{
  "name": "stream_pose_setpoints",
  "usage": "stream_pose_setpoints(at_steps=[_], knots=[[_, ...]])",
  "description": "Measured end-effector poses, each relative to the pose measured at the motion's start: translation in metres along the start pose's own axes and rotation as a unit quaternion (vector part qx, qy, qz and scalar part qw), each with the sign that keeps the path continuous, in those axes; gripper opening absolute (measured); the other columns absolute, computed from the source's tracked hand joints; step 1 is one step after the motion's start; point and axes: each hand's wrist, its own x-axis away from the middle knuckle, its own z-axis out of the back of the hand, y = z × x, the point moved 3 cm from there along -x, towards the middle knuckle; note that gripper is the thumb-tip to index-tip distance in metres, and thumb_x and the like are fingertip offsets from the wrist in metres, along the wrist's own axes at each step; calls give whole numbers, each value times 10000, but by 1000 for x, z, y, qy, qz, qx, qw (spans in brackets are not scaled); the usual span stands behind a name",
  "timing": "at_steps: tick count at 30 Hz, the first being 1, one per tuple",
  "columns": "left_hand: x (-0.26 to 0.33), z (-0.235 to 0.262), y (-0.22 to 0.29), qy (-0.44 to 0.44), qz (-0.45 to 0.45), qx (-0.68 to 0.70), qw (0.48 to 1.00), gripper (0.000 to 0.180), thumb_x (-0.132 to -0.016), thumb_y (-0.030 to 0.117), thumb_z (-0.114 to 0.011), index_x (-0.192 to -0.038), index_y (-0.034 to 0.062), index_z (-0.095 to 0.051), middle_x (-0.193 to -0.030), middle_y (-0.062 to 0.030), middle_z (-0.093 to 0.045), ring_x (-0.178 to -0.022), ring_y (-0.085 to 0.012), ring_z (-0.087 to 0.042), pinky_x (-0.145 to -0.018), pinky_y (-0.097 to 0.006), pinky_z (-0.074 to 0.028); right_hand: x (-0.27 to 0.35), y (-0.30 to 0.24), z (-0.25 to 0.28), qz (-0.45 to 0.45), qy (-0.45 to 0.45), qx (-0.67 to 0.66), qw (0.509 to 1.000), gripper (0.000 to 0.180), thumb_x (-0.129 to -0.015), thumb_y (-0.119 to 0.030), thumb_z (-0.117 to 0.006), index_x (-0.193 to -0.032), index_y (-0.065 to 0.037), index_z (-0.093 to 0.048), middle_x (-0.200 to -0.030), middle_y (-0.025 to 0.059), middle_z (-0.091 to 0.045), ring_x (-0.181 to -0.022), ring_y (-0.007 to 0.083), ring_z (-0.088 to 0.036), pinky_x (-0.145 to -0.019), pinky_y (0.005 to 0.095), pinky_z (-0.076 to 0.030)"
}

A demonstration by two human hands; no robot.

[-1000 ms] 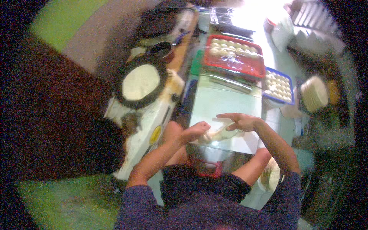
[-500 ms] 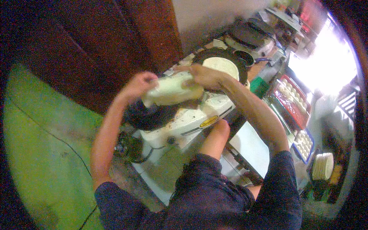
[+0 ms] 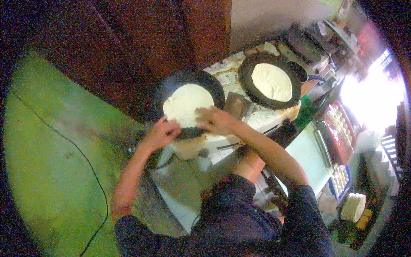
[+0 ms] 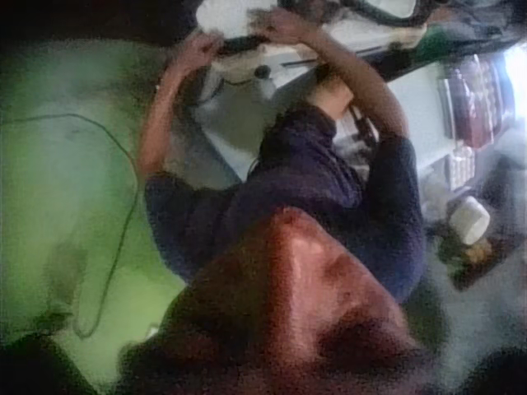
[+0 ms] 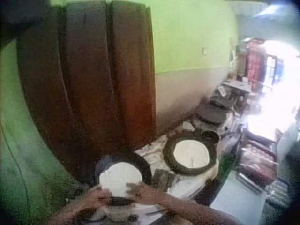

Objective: The person uses a rolling pin to flatten dough balls on a board, places them onto a heated flat-top stove by hand, and flips them using a wooden spatula before stacking the cooked flatbreads onto a plate.

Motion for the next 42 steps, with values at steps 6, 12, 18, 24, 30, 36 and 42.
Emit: stream_pose_setpoints(at_steps=[6, 12, 18, 24, 30, 36, 42], knots=[[-113, -21, -24, 210, 112, -5, 971, 533, -996, 232, -479, -1456, -6, -353, -1490, -286, -347, -1398, -445, -311, -1160, -520, -241, -52, 39, -15, -146, 103, 6, 984, 542, -1005, -405, -418, -1404, -42, -476, -1497, 274, -341, -1378, 419, -349, -1140, 425, -322], [-128, 18, -33, 337, 168, 12, 926, 565, -1013, 227, -425, -1476, -57, -271, -1506, -335, -275, -1422, -458, -250, -1183, -488, -199, -54, 47, -26, -95, 131, 139, 977, 557, -977, -414, -467, -1359, -8, -479, -1429, 265, -420, -1299, 437, -423, -1093, 467, -362], [-128, -39, -27, 171, 122, 1, 978, 560, -1025, 289, -397, -1439, -80, -320, -1510, -315, -286, -1424, -441, -259, -1170, -512, -226, -32, -24, -53, -43, 10, -45, 998, 469, -958, -354, -526, -1319, -54, -531, -1355, 195, -518, -1178, 388, -524, -1009, 453, -442], [-154, -40, -2, 189, 53, -68, 978, 582, -1029, 340, -374, -1422, -87, -338, -1520, -294, -282, -1419, -434, -273, -1162, -532, -226, -10, -47, -28, -64, -23, -101, 993, 524, -961, -431, -506, -1363, -96, -517, -1415, 170, -489, -1304, 335, -457, -1113, 422, -345], [-170, -36, -17, 169, 122, -21, 978, 614, -1024, 345, -385, -1457, -79, -286, -1559, -276, -206, -1446, -413, -225, -1174, -536, -189, -1, -49, -42, 28, 66, 69, 995, 394, -928, -416, -516, -1201, -158, -638, -1228, 132, -616, -1215, 305, -533, -1099, 530, -317], [-166, -24, 26, 166, 88, -2, 982, 624, -1028, 333, -368, -1488, -65, -227, -1585, -246, -157, -1469, -384, -178, -1180, -540, -162, 36, -36, -12, -61, 26, 81, 995, 277, -927, -321, -525, -1147, -253, -679, -1258, 70, -604, -1276, 233, -500, -1086, 575, -326], [-175, -42, 28, 177, 90, -7, 980, 609, -1037, 348, -322, -1486, -56, -245, -1585, -238, -172, -1467, -384, -184, -1171, -550, -174, 42, -29, 6, -146, 55, 48, 987, 374, -950, -327, -537, -1180, -44, -622, -1240, 94, -626, -1125, 309, -608, -1082, 524, -359]])
